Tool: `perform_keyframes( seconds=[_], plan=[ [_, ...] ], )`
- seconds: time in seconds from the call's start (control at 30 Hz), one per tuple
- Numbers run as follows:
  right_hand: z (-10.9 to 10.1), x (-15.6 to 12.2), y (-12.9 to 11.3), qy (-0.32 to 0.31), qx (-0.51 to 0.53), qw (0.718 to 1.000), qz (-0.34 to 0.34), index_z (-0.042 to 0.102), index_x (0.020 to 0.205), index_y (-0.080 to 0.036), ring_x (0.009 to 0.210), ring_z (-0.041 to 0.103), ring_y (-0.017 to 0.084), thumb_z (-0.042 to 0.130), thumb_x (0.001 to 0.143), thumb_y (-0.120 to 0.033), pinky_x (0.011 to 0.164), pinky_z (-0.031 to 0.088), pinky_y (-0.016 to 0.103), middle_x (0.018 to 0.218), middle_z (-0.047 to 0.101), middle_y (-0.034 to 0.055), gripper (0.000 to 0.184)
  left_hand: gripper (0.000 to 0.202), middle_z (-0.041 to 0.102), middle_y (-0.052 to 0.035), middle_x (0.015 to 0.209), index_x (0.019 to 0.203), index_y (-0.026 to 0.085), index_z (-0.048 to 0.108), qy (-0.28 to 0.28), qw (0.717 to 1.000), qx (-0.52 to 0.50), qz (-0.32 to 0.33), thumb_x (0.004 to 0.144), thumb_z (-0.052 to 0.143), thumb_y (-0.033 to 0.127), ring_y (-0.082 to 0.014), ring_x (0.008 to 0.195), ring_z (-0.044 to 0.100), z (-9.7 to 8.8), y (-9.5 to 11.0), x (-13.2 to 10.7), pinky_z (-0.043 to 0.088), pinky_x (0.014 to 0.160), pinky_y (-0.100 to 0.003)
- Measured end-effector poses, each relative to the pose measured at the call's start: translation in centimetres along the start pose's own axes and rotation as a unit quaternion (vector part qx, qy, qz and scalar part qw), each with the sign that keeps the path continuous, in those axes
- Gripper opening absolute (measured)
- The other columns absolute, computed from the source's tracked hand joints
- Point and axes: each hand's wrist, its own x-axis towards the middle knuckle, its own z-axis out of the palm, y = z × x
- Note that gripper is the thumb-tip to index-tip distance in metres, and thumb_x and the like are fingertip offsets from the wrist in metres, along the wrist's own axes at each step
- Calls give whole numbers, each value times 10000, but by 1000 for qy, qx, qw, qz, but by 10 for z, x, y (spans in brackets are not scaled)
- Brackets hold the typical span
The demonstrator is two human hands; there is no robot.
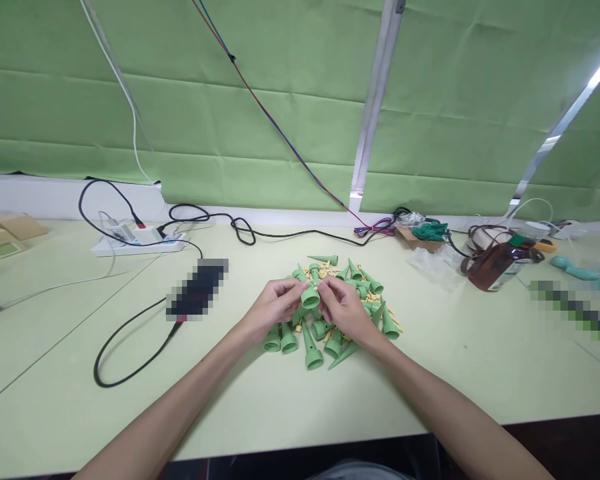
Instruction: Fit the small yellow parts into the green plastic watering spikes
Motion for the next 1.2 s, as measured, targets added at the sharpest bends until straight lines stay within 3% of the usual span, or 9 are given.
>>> perform_keyframes(
  seconds=[0.2, 0.37, 0.67, 0.87, 1.2],
  plan=[
    [-2, 1, 0, 0, -28, 1000, -6, 488, 765, -210, 454, 451, 107, 458, 958, -509, 465, 363, 244, 567, 490, -45, 356, 386, 286, 64, 572, 702, 168, 522, 3, 997, 63, 38, 822, 631, 518, -51, 456, 217, -1, 2, 0, 149, 415, -212],
    [-4, 2, 1, 13, -86, 996, -16, 431, 663, -213, 468, 402, 113, 444, 965, -499, 496, 340, 253, 514, 423, -52, 417, 372, 379, 33, 603, 667, 162, 517, 22, 975, 185, 120, 839, 612, 478, -81, 528, 330, 0, 4, 0, 273, 461, -216],
    [-4, 3, 0, 47, -177, 981, -58, 355, 619, -208, 520, 299, 112, 437, 975, -443, 519, 253, 262, 557, 308, -51, 434, 354, 344, 50, 574, 649, 175, 480, 54, 944, 281, 164, 856, 588, 441, -96, 540, 317, 0, 1, -2, 268, 506, -226],
    [-4, 3, -1, 46, -215, 972, -78, 333, 621, -207, 513, 275, 111, 430, 983, -385, 522, 239, 267, 557, 308, -51, 416, 382, 362, 53, 565, 618, 179, 407, 80, 911, 351, 203, 880, 567, 407, -95, 544, 325, 1, 2, -3, 283, 529, -228],
    [-4, 4, -2, 50, -197, 977, -59, 273, 596, -205, 519, 255, 103, 442, 970, -389, 514, 223, 262, 551, 270, -53, 450, 353, 366, 47, 585, 621, 182, 404, 85, 871, 403, 268, 903, 556, 331, -101, 552, 335, -1, -3, -2, 294, 551, -240]
  ],
)
